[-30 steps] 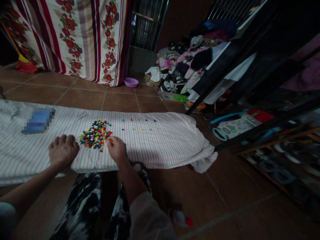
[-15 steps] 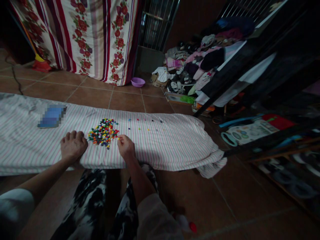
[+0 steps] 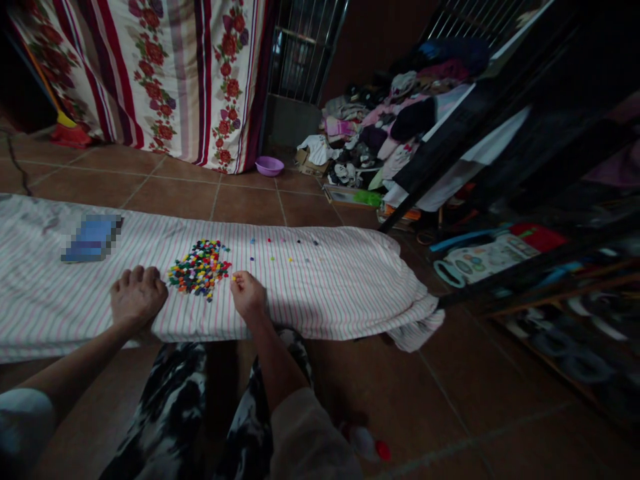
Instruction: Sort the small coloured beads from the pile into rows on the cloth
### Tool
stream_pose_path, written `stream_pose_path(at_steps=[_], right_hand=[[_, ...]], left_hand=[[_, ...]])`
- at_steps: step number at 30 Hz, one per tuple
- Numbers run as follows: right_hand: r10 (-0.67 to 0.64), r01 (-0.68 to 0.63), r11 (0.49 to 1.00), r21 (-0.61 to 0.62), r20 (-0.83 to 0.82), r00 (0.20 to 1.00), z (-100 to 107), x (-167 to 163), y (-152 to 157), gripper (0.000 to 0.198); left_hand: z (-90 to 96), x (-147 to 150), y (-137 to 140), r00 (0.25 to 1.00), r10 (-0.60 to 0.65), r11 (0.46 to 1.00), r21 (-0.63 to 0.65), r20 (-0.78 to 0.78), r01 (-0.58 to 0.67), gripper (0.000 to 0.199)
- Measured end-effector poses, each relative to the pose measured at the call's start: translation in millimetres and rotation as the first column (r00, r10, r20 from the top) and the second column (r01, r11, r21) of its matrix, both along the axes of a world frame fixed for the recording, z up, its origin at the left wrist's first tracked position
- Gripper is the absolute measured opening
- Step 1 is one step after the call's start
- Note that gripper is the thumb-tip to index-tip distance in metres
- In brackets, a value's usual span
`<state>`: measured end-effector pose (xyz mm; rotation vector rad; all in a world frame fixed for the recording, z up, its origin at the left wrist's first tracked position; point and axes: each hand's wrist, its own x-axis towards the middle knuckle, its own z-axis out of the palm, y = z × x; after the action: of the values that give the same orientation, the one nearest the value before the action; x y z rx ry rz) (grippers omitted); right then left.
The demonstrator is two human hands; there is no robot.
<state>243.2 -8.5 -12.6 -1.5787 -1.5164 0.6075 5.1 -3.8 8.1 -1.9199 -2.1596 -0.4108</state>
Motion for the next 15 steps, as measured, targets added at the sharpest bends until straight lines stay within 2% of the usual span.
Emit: stream_pose_path(at_steps=[7, 12, 15], right_hand=[[-0.01, 0.01, 1.0, 0.023, 0.015, 1.0, -2.4, 10.1, -0.1, 0.014], [-0.102, 0.104, 0.992, 0.065, -0.036, 0.994, -6.2, 29.0, 3.0, 0.018], [-0.147, 0.149, 0.987, 0.06, -0.029, 0.989, -0.2, 50.2, 8.6, 0.022]], left_hand=[[0.9, 1.1, -2.1, 1.0, -0.014, 1.0, 0.019, -0.018, 0.015, 0.033], [0.9, 0.8, -2.4, 1.0, -0.004, 1.0, 0.018, -0.03, 0.004, 0.034], [0.4, 0.2, -2.0, 0.999, -0.011, 1.0, 0.013, -0.033, 0.011, 0.033]])
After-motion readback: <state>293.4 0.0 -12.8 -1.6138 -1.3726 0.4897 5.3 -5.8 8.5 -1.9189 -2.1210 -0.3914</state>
